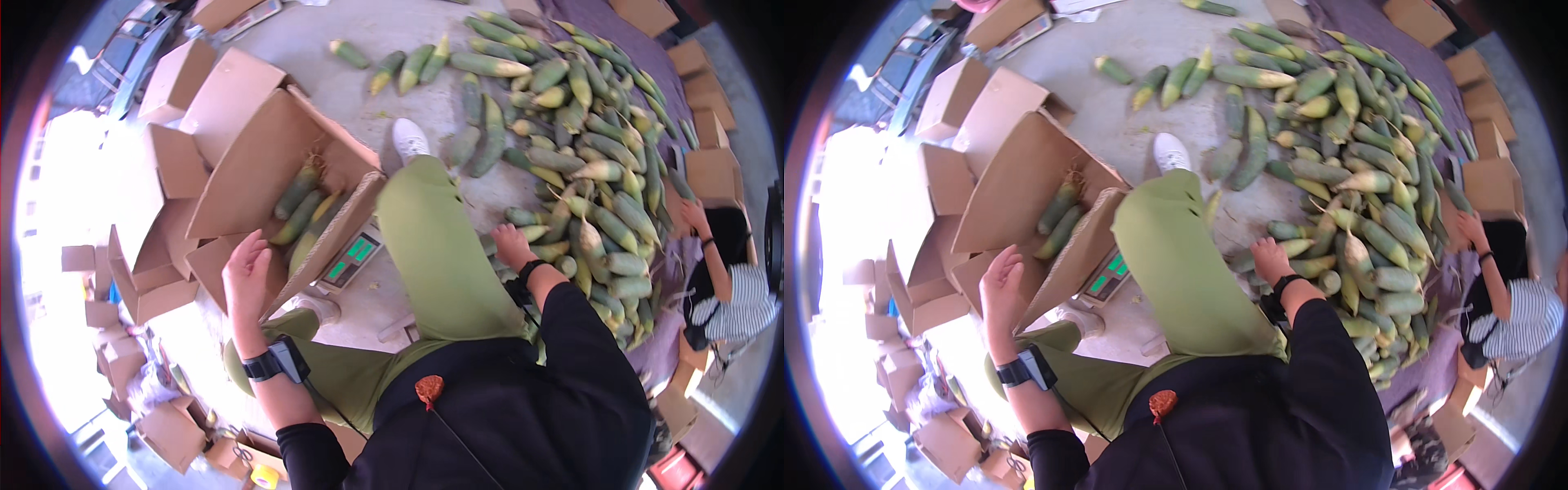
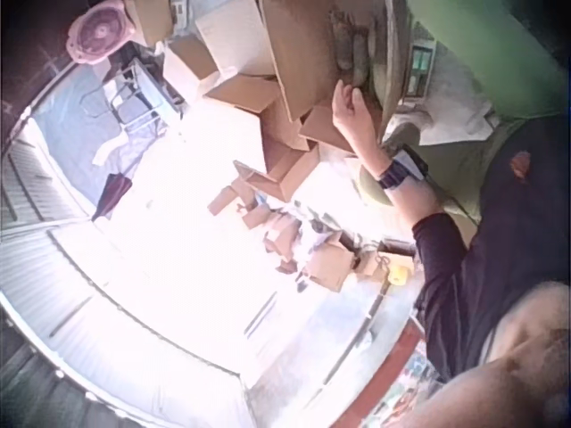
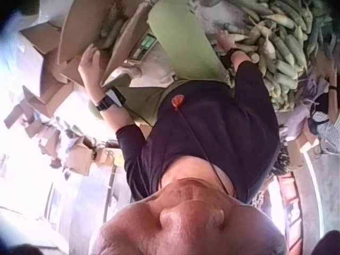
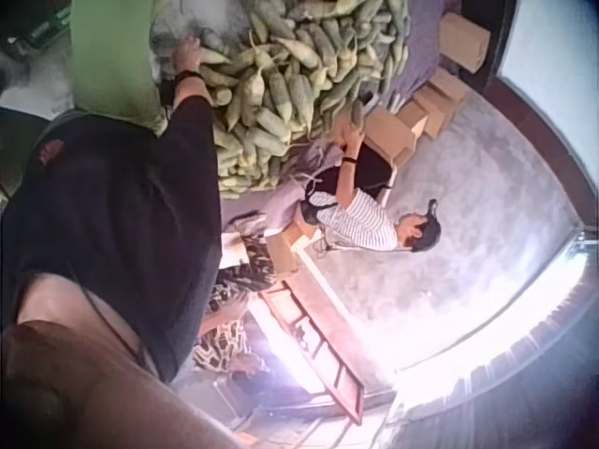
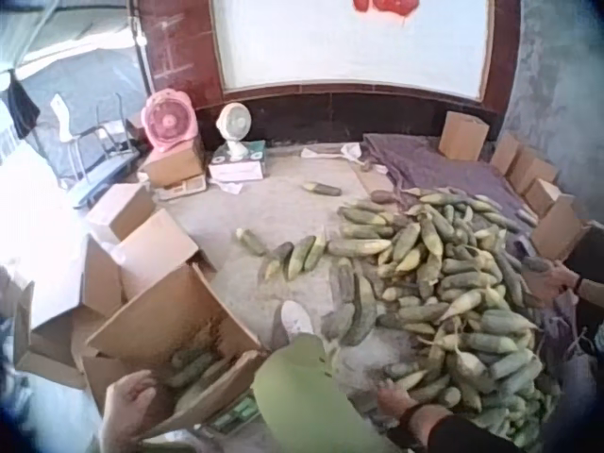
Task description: Sorting and packing papayas into cardboard boxes on a production floor.
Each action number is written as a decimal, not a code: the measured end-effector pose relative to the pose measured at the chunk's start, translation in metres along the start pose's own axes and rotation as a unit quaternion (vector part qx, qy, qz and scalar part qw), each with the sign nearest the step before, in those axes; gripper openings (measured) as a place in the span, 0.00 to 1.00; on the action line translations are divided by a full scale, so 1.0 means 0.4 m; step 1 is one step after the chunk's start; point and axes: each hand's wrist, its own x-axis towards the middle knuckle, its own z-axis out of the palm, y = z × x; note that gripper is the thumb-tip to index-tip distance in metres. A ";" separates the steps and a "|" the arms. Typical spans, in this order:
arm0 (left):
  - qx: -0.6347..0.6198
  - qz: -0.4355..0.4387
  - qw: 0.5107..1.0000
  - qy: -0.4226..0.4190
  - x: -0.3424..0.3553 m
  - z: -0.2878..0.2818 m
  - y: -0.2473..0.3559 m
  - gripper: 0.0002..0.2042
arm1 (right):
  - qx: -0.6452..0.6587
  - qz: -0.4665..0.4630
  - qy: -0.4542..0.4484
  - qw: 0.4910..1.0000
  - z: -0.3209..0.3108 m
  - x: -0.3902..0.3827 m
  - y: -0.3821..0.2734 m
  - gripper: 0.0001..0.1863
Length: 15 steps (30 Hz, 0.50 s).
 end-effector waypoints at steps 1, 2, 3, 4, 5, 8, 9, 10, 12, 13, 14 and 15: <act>-0.003 0.005 1.000 0.000 0.002 0.009 0.004 0.17 | -0.018 -0.025 -0.011 0.999 0.011 0.010 -0.001 0.22; 0.004 0.005 1.000 0.009 -0.004 0.008 0.009 0.17 | -0.018 -0.038 -0.009 0.999 0.013 0.020 -0.014 0.22; 0.008 0.000 1.000 0.020 -0.011 0.004 0.000 0.17 | -0.026 -0.019 -0.042 0.999 0.014 0.030 -0.025 0.22; 0.013 0.007 1.000 0.022 -0.021 -0.007 -0.013 0.16 | -0.035 -0.003 -0.072 0.997 0.011 0.040 -0.040 0.22; 0.015 0.019 0.999 0.021 -0.019 -0.008 -0.016 0.16 | -0.037 -0.012 -0.064 0.997 0.021 0.047 -0.037 0.22; 0.030 0.026 0.999 0.023 -0.023 -0.001 -0.006 0.16 | -0.105 0.030 -0.043 0.993 0.038 0.062 -0.035 0.15; 0.039 0.023 0.999 0.020 -0.024 -0.001 0.003 0.16 | -0.109 0.030 -0.045 0.992 0.037 0.070 -0.041 0.13; 0.043 0.034 0.998 0.017 -0.022 0.004 0.007 0.16 | -0.114 0.025 -0.036 0.992 0.039 0.073 -0.040 0.13; 0.044 0.039 0.998 0.015 -0.024 0.001 0.020 0.16 | -0.147 0.028 -0.032 0.988 0.044 0.074 -0.055 0.10; 0.040 0.045 0.998 0.016 -0.026 -0.004 0.024 0.16 | -0.150 0.023 -0.023 0.988 0.045 0.075 -0.059 0.10; 0.038 0.045 0.998 0.025 -0.028 -0.005 0.025 0.16 | -0.130 0.023 -0.024 0.991 0.047 0.070 -0.058 0.10; 0.044 0.049 0.998 0.020 -0.030 -0.009 0.026 0.16 | -0.109 0.024 -0.026 0.993 0.047 0.067 -0.057 0.10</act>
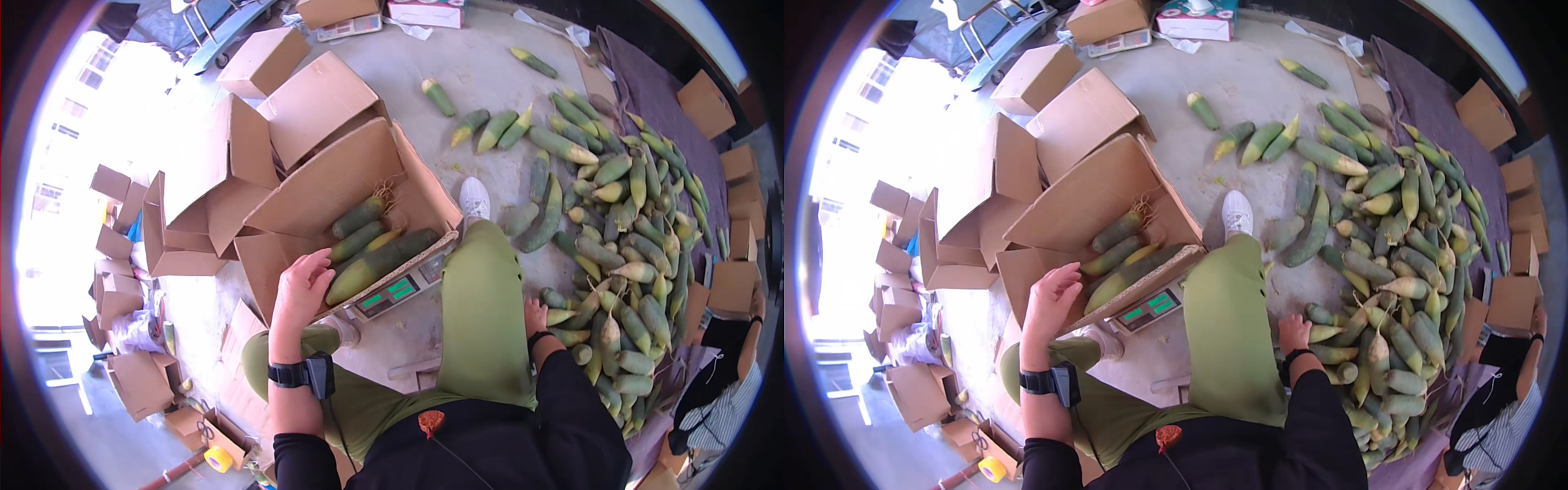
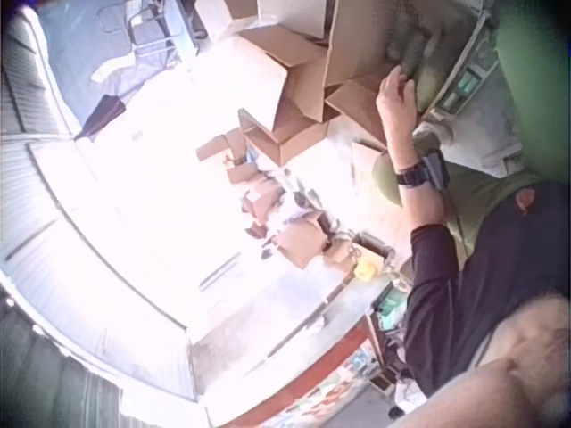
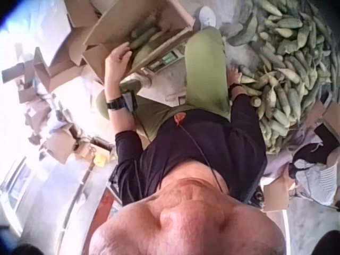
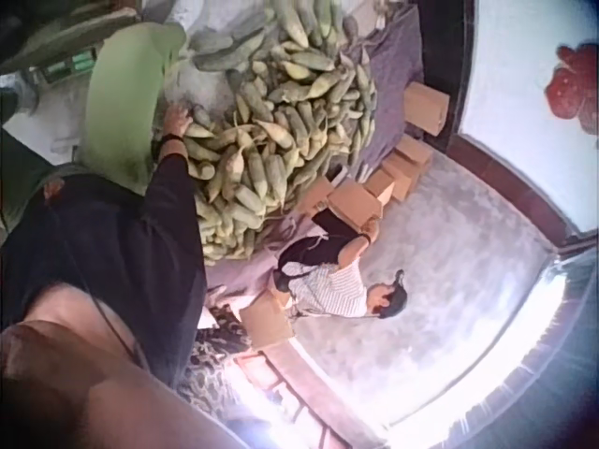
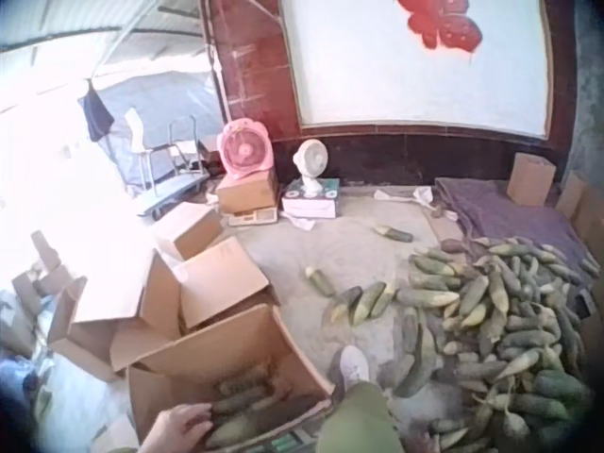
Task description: Sorting and packing papayas into cardboard boxes on a production floor.
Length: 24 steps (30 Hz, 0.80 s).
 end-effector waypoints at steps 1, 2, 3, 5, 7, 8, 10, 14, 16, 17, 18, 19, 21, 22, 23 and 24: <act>0.002 0.007 1.000 -0.005 0.004 0.003 0.000 0.16 | -0.007 0.000 0.007 1.000 -0.010 -0.004 0.007 0.10; -0.002 0.008 1.000 0.001 0.006 0.005 0.002 0.16 | -0.006 -0.007 -0.008 1.000 -0.013 -0.013 0.015 0.10; -0.003 0.012 1.000 0.003 0.009 0.006 0.004 0.16 | -0.006 -0.013 -0.024 1.000 -0.019 -0.018 0.025 0.11; -0.003 0.013 1.000 0.016 0.003 -0.008 0.013 0.16 | 0.001 -0.010 -0.010 1.000 -0.061 -0.037 0.027 0.12; 0.012 0.028 0.999 0.019 -0.001 -0.016 0.022 0.15 | 0.029 0.006 0.009 1.000 -0.089 -0.042 0.035 0.19; 0.008 0.028 0.999 0.026 -0.003 -0.016 0.022 0.15 | 0.023 0.005 0.014 1.000 -0.100 -0.043 0.050 0.19; 0.003 0.039 0.998 0.039 -0.006 -0.021 0.016 0.15 | 0.103 0.044 0.103 0.988 -0.133 -0.046 0.071 0.26; -0.006 0.044 0.997 0.056 -0.020 -0.036 0.022 0.15 | 0.294 0.124 0.247 0.915 -0.224 -0.034 0.142 0.32; -0.001 0.050 0.998 0.038 -0.021 -0.038 0.023 0.15 | 0.376 0.082 0.354 0.853 -0.268 -0.011 0.201 0.35; 0.003 0.061 0.997 0.043 -0.025 -0.042 0.020 0.15 | 0.399 0.048 0.418 0.815 -0.305 0.005 0.204 0.37; -0.003 0.068 0.997 0.045 -0.032 -0.049 0.021 0.15 | 0.444 0.033 0.414 0.794 -0.347 0.020 0.216 0.37; 0.000 0.063 0.996 0.057 -0.033 -0.052 0.016 0.15 | 0.482 0.004 0.428 0.765 -0.448 -0.007 0.188 0.36; -0.001 0.082 0.996 0.046 -0.033 -0.050 0.022 0.16 | 0.554 -0.037 0.426 0.714 -0.625 -0.063 0.166 0.34; -0.002 0.084 0.995 0.051 -0.029 -0.048 0.026 0.16 | 0.602 -0.057 0.419 0.678 -0.707 -0.095 0.145 0.32; 0.000 0.096 0.993 0.063 -0.031 -0.050 0.027 0.17 | 0.623 -0.094 0.422 0.652 -0.780 -0.120 0.113 0.31; 0.001 0.110 0.991 0.074 -0.030 -0.051 0.028 0.17 | 0.642 -0.131 0.425 0.625 -0.849 -0.147 0.078 0.31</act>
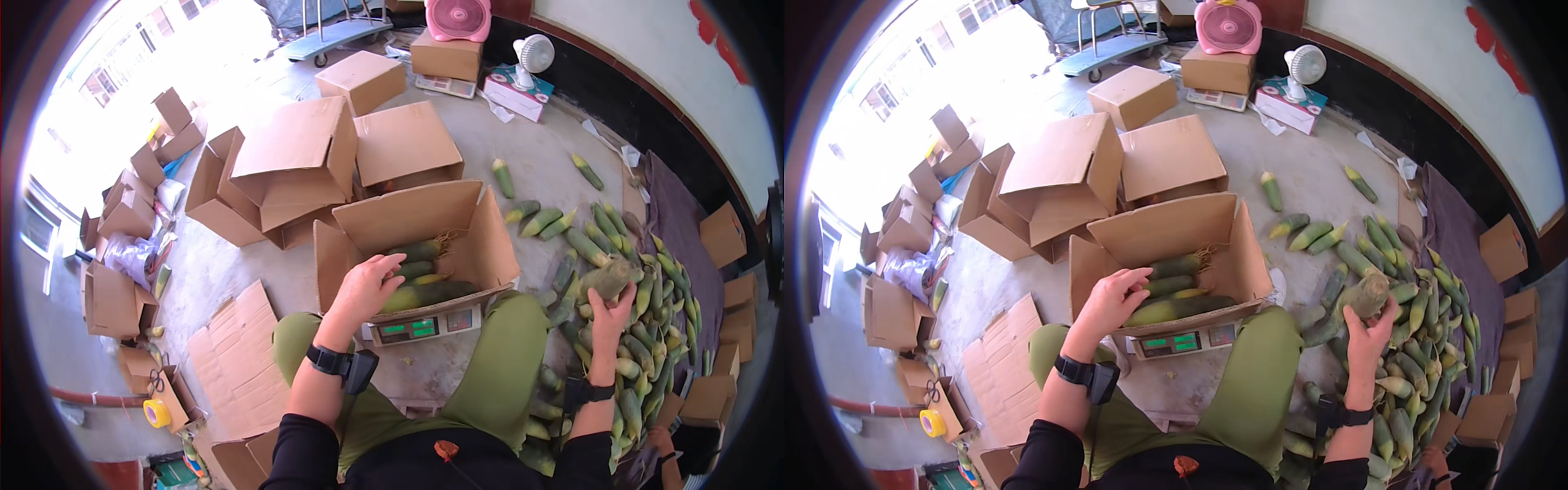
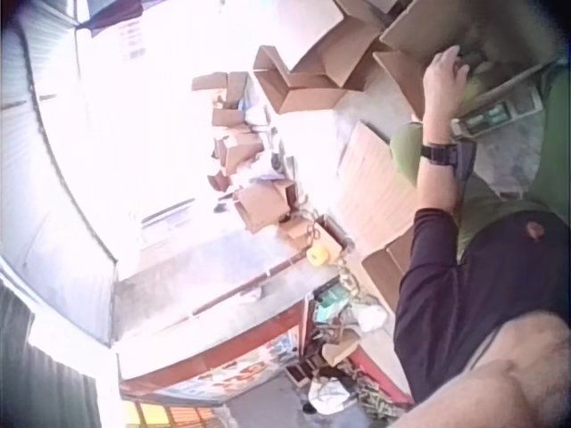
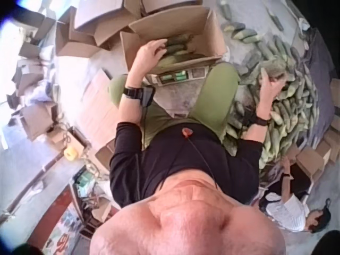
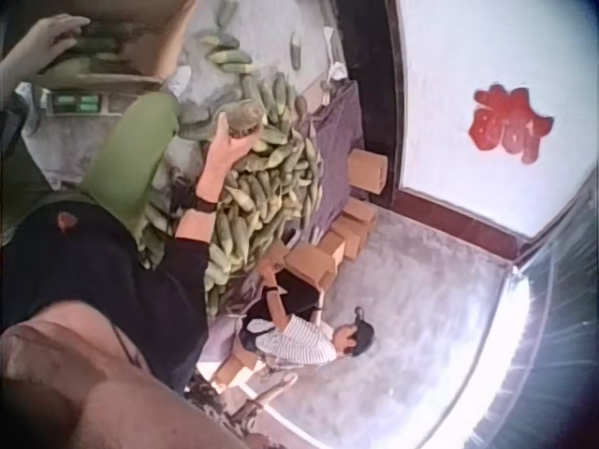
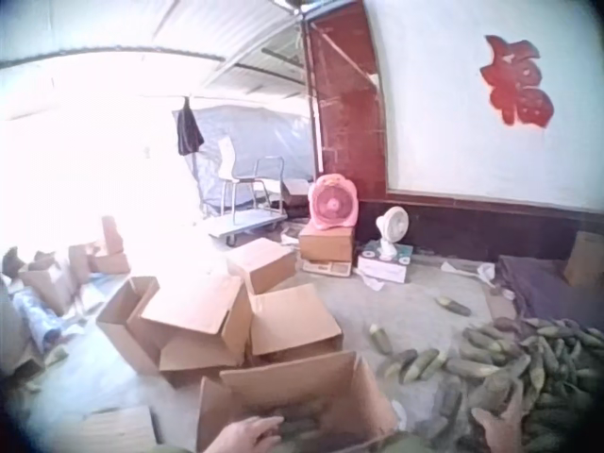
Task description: Sorting and packing papayas into cardboard boxes on a production floor.
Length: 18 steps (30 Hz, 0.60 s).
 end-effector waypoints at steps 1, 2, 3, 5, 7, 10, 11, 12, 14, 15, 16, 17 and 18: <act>-0.001 0.000 1.000 0.001 -0.002 0.000 -0.003 0.20 | 0.005 -0.002 -0.004 1.000 0.037 0.012 -0.065 0.31; 0.003 -0.003 1.000 0.005 -0.006 -0.002 -0.002 0.20 | 0.049 -0.040 -0.027 0.998 0.076 0.016 -0.123 0.31; -0.010 -0.004 1.000 0.007 -0.005 -0.006 0.006 0.21 | 0.090 -0.081 -0.047 0.992 0.113 0.018 -0.176 0.32; -0.021 -0.017 1.000 0.002 -0.011 -0.020 0.020 0.27 | 0.142 -0.094 -0.078 0.982 0.196 0.001 -0.237 0.32; -0.035 -0.006 0.999 0.019 -0.012 -0.030 0.032 0.29 | 0.181 -0.111 -0.140 0.967 0.269 -0.018 -0.269 0.33; -0.083 0.007 0.996 0.034 -0.016 -0.038 0.037 0.34 | 0.084 -0.189 -0.222 0.953 0.382 -0.052 -0.294 0.33; -0.118 0.012 0.992 0.033 -0.016 -0.042 0.045 0.36 | 0.053 -0.215 -0.242 0.945 0.411 -0.061 -0.288 0.32; -0.117 0.015 0.993 0.032 -0.019 -0.045 0.050 0.36 | 0.022 -0.240 -0.262 0.934 0.441 -0.070 -0.271 0.31; -0.160 0.035 0.984 0.067 -0.027 -0.053 0.052 0.39 | -0.088 -0.306 -0.272 0.908 0.490 -0.095 -0.245 0.33; -0.157 0.035 0.985 0.067 -0.032 -0.059 0.054 0.39 | -0.103 -0.296 -0.292 0.904 0.507 -0.107 -0.232 0.33; -0.175 0.012 0.983 0.058 -0.039 -0.062 0.056 0.37 | -0.102 -0.294 -0.292 0.904 0.518 -0.117 -0.215 0.33; -0.193 -0.011 0.980 0.047 -0.041 -0.065 0.055 0.35 | -0.152 -0.288 -0.316 0.891 0.528 -0.125 -0.199 0.33; -0.192 -0.010 0.980 0.045 -0.038 -0.059 0.044 0.35 | -0.203 -0.280 -0.339 0.875 0.535 -0.133 -0.185 0.33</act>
